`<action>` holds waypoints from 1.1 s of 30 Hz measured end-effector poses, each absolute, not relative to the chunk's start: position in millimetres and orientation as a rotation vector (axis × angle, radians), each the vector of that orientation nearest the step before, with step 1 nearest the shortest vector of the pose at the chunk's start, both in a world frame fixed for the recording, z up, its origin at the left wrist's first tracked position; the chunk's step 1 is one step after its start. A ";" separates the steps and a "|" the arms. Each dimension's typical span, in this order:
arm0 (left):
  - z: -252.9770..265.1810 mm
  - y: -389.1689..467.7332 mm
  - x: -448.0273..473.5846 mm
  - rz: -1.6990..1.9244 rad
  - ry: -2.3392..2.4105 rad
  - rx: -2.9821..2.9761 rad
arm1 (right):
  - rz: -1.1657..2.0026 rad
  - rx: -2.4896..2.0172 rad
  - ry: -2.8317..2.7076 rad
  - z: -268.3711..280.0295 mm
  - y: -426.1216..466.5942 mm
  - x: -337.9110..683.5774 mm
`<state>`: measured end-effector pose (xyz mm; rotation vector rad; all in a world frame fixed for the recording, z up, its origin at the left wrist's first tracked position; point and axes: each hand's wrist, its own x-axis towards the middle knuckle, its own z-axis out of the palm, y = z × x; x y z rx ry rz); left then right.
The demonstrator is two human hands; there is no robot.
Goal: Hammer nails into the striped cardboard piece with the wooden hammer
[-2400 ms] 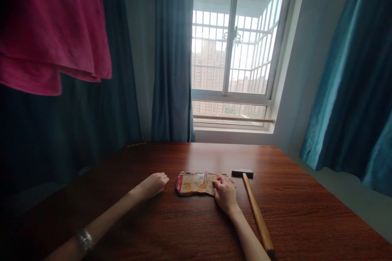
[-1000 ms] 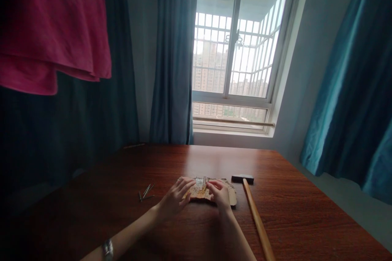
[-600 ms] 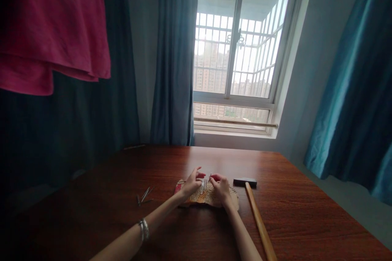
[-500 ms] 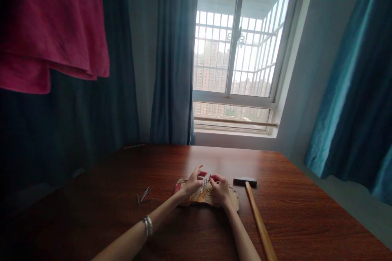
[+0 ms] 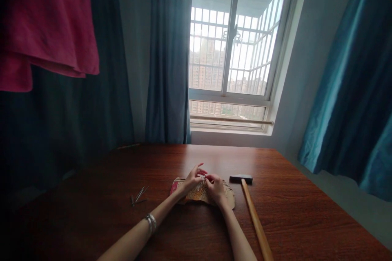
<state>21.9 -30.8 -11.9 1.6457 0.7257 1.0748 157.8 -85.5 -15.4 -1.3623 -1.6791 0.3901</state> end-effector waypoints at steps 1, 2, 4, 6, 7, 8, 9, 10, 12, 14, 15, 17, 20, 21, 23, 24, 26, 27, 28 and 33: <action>-13.2 -31.0 21.3 1.071 0.726 1.662 | 0.385 -1.360 -1.682 -15.7 -85.5 157.8; -14.3 -31.3 20.7 1.059 0.731 1.683 | 0.380 -1.358 -1.684 -15.8 -85.5 157.8; -16.1 -31.9 19.4 1.027 0.754 1.735 | 0.369 -1.355 -1.687 -15.5 -85.6 158.2; -17.5 -32.3 18.4 1.014 0.783 1.796 | 0.358 -1.353 -1.686 -14.8 -85.6 159.0; -18.0 -32.4 18.0 1.019 0.794 1.826 | 0.354 -1.351 -1.684 -14.5 -85.5 159.4; -18.3 -32.5 17.7 1.026 0.805 1.851 | 0.351 -1.350 -1.682 -14.2 -85.4 159.9; -18.2 -32.7 17.4 1.027 0.815 1.871 | 0.349 -1.348 -1.679 -14.1 -85.2 160.2; -17.8 -33.2 17.2 1.025 0.823 1.886 | 0.347 -1.348 -1.677 -14.1 -85.1 160.5; -15.7 -34.7 16.6 1.016 0.835 1.906 | 0.345 -1.347 -1.671 -14.5 -84.9 160.7; -12.1 -37.0 16.0 1.005 0.863 1.924 | 0.345 -1.349 -1.665 -15.0 -85.2 160.6; -10.0 -38.3 15.7 1.000 0.882 1.935 | 0.345 -1.351 -1.661 -15.1 -85.6 160.4; -6.0 -40.8 14.8 0.985 0.910 1.961 | 0.345 -1.359 -1.654 -14.8 -86.6 160.1; -2.8 -43.0 13.5 0.977 0.923 2.000 | 0.349 -1.370 -1.659 -13.0 -88.4 159.7; -2.8 -43.2 13.2 0.974 0.930 2.008 | 0.350 -1.374 -1.662 -12.2 -89.0 159.6; -4.1 -43.1 13.0 0.970 0.957 2.015 | 0.351 -1.382 -1.667 -10.9 -89.9 159.4; -5.2 -42.8 13.0 0.971 0.966 2.014 | 0.351 -1.386 -1.669 -10.4 -90.2 159.3; -7.5 -42.1 13.3 0.985 0.965 2.007 | 0.351 -1.392 -1.672 -9.8 -90.6 159.1; -8.5 -41.9 13.4 0.997 0.959 2.004 | 0.352 -1.394 -1.674 -9.7 -90.8 159.1; -9.1 -41.7 13.5 1.008 0.951 2.001 | 0.352 -1.396 -1.676 -9.6 -91.0 159.1; -8.1 -43.4 13.1 1.000 0.973 2.015 | 0.338 -1.405 -1.679 -8.3 -93.6 157.9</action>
